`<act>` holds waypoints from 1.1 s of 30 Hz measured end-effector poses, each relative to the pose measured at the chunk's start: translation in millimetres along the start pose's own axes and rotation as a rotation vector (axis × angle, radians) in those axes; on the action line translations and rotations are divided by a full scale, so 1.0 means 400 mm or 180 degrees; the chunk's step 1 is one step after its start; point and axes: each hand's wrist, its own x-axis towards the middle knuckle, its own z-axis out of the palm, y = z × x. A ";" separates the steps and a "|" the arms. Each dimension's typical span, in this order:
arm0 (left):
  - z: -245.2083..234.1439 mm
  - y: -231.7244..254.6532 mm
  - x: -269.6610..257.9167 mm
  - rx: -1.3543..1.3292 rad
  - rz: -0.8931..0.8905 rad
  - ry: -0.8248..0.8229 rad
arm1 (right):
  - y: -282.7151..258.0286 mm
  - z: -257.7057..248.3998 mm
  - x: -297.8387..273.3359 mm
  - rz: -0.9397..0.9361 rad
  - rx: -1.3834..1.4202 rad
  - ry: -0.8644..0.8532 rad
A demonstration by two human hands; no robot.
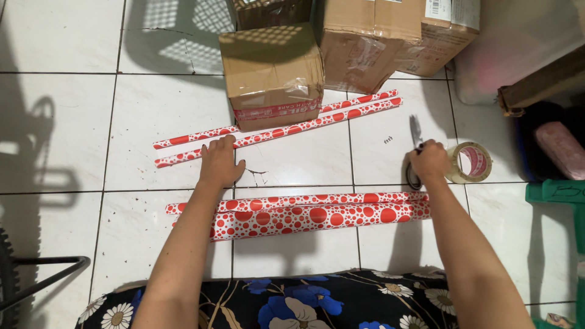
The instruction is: The person prepares a sheet of red and white polka dot wrapping paper by taping two strips together. They then place a small cardboard box onto the paper and begin to fold the paper around the box.
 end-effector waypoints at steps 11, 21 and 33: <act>0.011 0.016 -0.033 -0.0205 0.0428 0.0356 | -0.130 -0.167 -0.001 -0.2052 0.0988 0.0114; 0.060 0.024 0.002 -0.0396 0.0046 0.0158 | -0.447 -0.202 0.002 -0.2737 -0.0003 -0.0632; 0.057 0.047 0.002 -0.0318 0.0550 0.0243 | -0.473 -0.158 0.026 -0.2639 -0.0296 -0.0910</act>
